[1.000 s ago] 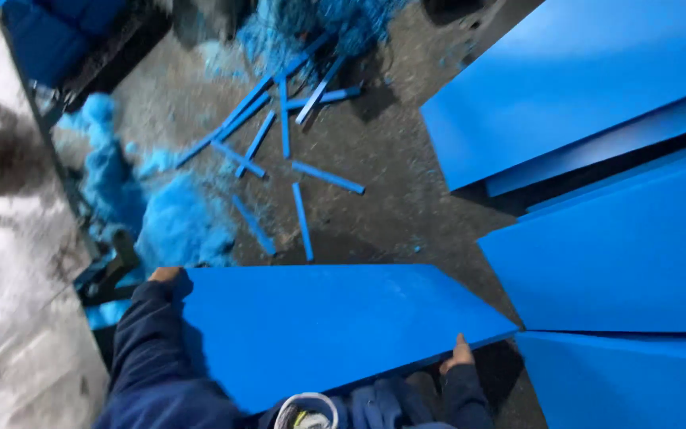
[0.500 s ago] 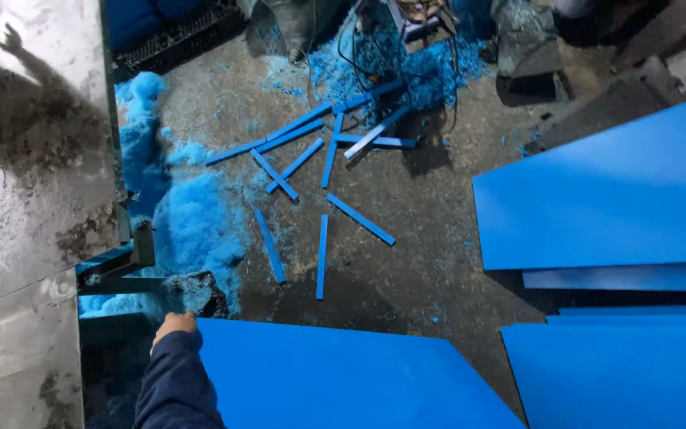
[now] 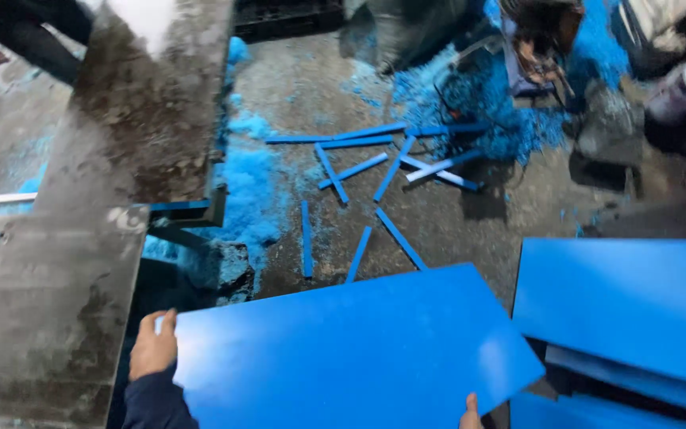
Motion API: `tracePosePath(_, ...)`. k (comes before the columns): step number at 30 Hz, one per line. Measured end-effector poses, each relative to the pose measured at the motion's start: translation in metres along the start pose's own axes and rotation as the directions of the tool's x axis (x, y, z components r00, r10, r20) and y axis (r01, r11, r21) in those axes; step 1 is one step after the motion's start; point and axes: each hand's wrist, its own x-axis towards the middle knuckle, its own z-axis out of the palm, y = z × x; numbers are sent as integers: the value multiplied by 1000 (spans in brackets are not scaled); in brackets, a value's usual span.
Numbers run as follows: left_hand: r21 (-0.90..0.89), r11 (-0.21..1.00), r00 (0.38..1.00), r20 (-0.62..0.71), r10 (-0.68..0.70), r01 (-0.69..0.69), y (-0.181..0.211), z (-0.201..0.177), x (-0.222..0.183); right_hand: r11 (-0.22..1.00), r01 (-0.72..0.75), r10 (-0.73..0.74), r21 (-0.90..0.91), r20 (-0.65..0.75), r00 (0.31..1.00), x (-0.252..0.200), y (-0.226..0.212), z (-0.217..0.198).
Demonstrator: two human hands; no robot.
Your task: Placing blue plastic panels on a metal workbench, aligning them, and moving them to a stack.
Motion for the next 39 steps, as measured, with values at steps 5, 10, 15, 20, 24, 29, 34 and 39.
tracePosePath(5,-319,941,973,-152,-171,115,-183,53,16,950,148,-142,-274,41,989,18,-174,156)
tracePosePath(10,-589,781,831,-315,-458,208,-267,76,25,862,397,-271,-317,373,887,-40,-246,322)
tracePosePath(15,-461,615,651,-102,-752,639,-176,-48,-72,805,494,-250,-329,567,785,-104,-257,472)
tracePosePath(20,-559,540,506,-233,-830,629,-258,-9,-97,795,502,-156,-340,686,711,-94,-243,573)
tracePosePath(24,-656,452,416,-224,-881,604,-354,59,-124,699,536,-128,-473,654,745,-60,-218,661)
tracePosePath(29,-624,348,319,-163,-934,700,-323,80,-143,712,483,-14,-510,677,736,-89,-189,777)
tracePosePath(34,-612,219,258,-25,-966,760,-248,109,-73,680,486,77,-549,712,698,-65,-184,904)
tracePosePath(39,-569,118,212,102,-972,814,-110,122,96,587,686,-22,-429,839,543,-18,-171,998)
